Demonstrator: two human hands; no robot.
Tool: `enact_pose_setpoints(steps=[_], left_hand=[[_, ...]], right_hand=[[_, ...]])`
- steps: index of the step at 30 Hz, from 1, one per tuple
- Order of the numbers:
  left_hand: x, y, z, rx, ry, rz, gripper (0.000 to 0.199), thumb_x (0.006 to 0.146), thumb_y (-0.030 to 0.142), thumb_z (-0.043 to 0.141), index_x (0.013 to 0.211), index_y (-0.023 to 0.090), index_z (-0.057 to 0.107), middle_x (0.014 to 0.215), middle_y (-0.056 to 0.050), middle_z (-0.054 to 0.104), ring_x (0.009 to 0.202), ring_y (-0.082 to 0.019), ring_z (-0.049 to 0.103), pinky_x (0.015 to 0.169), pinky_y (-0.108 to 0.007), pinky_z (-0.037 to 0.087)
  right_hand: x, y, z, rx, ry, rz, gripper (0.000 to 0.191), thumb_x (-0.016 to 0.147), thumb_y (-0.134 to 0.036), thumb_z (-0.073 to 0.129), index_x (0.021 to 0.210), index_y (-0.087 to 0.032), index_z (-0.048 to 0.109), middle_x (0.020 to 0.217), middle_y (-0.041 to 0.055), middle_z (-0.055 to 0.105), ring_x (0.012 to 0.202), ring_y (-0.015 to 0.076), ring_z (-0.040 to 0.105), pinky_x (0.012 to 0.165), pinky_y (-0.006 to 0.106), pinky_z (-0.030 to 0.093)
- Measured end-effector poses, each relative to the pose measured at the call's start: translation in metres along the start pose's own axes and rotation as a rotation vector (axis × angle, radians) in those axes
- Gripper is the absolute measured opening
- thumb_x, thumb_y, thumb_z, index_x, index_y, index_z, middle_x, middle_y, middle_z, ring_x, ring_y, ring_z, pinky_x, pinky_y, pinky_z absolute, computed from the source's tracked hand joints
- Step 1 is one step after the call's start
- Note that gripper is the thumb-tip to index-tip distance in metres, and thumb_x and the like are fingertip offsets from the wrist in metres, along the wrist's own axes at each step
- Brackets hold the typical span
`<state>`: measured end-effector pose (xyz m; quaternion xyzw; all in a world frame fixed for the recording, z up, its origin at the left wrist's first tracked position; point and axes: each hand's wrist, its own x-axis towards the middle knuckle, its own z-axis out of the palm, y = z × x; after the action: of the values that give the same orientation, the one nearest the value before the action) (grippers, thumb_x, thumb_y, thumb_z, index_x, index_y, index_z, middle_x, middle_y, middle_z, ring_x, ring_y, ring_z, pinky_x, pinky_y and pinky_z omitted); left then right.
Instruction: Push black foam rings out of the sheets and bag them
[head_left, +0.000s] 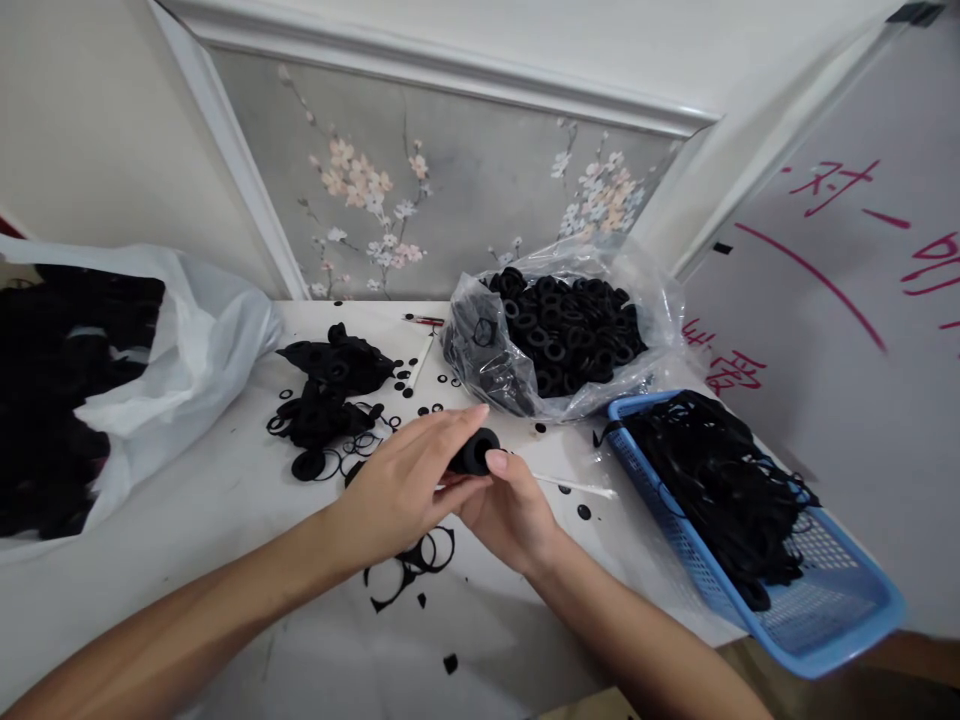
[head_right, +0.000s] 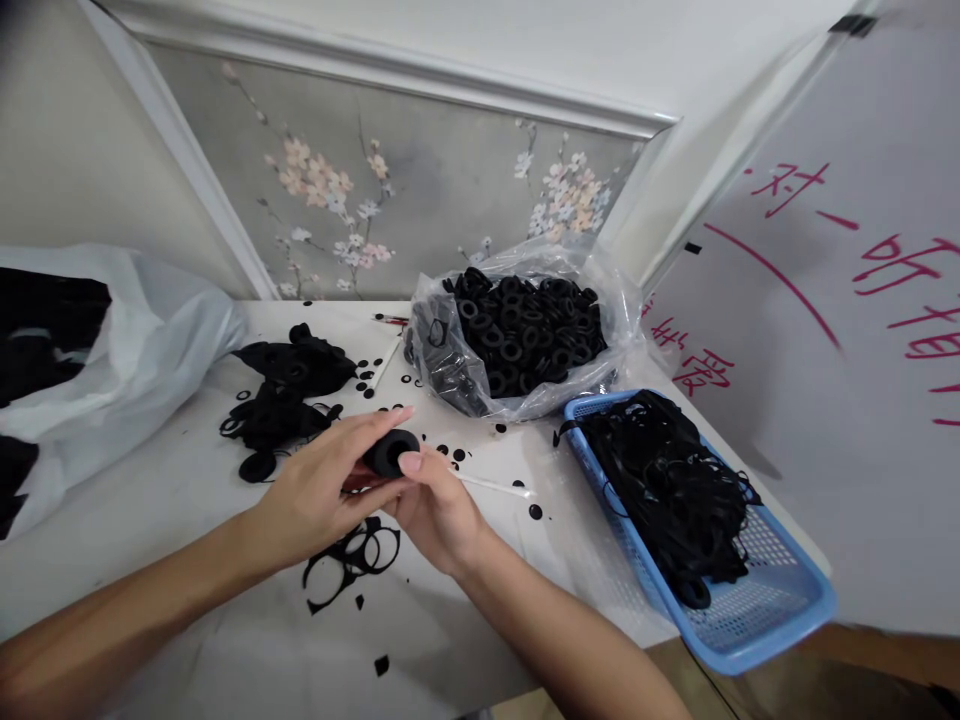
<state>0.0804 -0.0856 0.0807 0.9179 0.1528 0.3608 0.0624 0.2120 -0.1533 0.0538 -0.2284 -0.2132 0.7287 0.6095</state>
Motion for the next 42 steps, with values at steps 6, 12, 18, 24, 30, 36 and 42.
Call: enact_pose_setpoints(steps=[6, 12, 18, 24, 30, 36, 42], left_hand=[[-0.003, -0.009, 0.003, 0.045, -0.002, 0.045, 0.051, 0.094, 0.029, 0.057, 0.140, 0.017, 0.041, 0.117, -0.010, 0.069, 0.101, -0.019, 0.069, 0.087, -0.029, 0.058], [0.003, -0.009, 0.000, -0.178, -0.039, -0.279, 0.046, 0.085, 0.036, 0.068, 0.129, 0.024, 0.059, 0.095, -0.002, 0.076, 0.074, -0.016, 0.071, 0.066, -0.023, 0.059], [0.013, -0.015, -0.005, -0.569, -0.111, -0.730, 0.054, 0.070, 0.042, 0.079, 0.120, 0.026, 0.067, 0.106, -0.003, 0.074, 0.089, -0.022, 0.071, 0.081, -0.032, 0.060], [0.017, -0.026, -0.012, -1.141, 0.066, -0.833, 0.052, 0.067, 0.036, 0.084, 0.113, 0.019, 0.069, 0.098, -0.009, 0.075, 0.077, -0.021, 0.072, 0.075, -0.033, 0.061], [0.013, -0.029, -0.019, -1.557, 0.040, -0.796, 0.053, 0.063, 0.043, 0.086, 0.109, 0.021, 0.071, 0.094, -0.010, 0.075, 0.070, -0.021, 0.072, 0.064, -0.029, 0.061], [0.014, -0.025, -0.021, -1.635, -0.004, -0.735, 0.051, 0.062, 0.048, 0.085, 0.106, 0.024, 0.072, 0.087, -0.007, 0.075, 0.064, -0.021, 0.072, 0.058, -0.031, 0.062], [0.012, -0.026, -0.024, -1.526, -0.007, -0.749, 0.062, 0.059, 0.060, 0.082, 0.108, 0.023, 0.071, 0.093, -0.011, 0.075, 0.061, -0.022, 0.071, 0.054, -0.032, 0.061]], right_hand=[[0.002, -0.003, -0.005, 0.153, 0.020, 0.223, 0.038, 0.077, -0.046, 0.065, 0.102, -0.018, 0.068, 0.094, 0.0036, 0.072, 0.086, 0.0170, 0.064, 0.081, 0.029, 0.050], [0.004, -0.006, -0.008, 0.229, 0.071, 0.346, 0.053, 0.078, -0.063, 0.063, 0.096, -0.013, 0.067, 0.088, 0.0065, 0.071, 0.085, 0.0168, 0.063, 0.078, 0.029, 0.049], [0.005, -0.009, -0.007, 0.121, 0.122, 0.377, 0.068, 0.073, -0.077, 0.057, 0.090, -0.013, 0.067, 0.087, 0.0077, 0.070, 0.087, 0.0185, 0.065, 0.071, 0.026, 0.046], [0.007, -0.007, -0.009, 0.077, 0.218, 0.310, 0.054, 0.079, -0.069, 0.060, 0.084, -0.015, 0.066, 0.085, 0.0056, 0.072, 0.075, 0.0155, 0.066, 0.069, 0.026, 0.044], [0.014, -0.002, -0.018, 0.138, 0.336, 0.332, 0.036, 0.080, -0.051, 0.070, 0.085, -0.016, 0.065, 0.075, 0.0002, 0.069, 0.066, 0.0112, 0.062, 0.065, 0.023, 0.043], [0.016, -0.001, -0.022, 0.165, 0.360, 0.332, 0.028, 0.080, -0.042, 0.071, 0.081, -0.015, 0.063, 0.070, -0.0006, 0.068, 0.062, 0.0104, 0.062, 0.062, 0.022, 0.043], [0.018, 0.002, -0.022, 0.146, 0.369, 0.339, 0.026, 0.078, -0.040, 0.073, 0.079, -0.016, 0.063, 0.069, -0.0011, 0.067, 0.061, 0.0092, 0.060, 0.061, 0.021, 0.043]])
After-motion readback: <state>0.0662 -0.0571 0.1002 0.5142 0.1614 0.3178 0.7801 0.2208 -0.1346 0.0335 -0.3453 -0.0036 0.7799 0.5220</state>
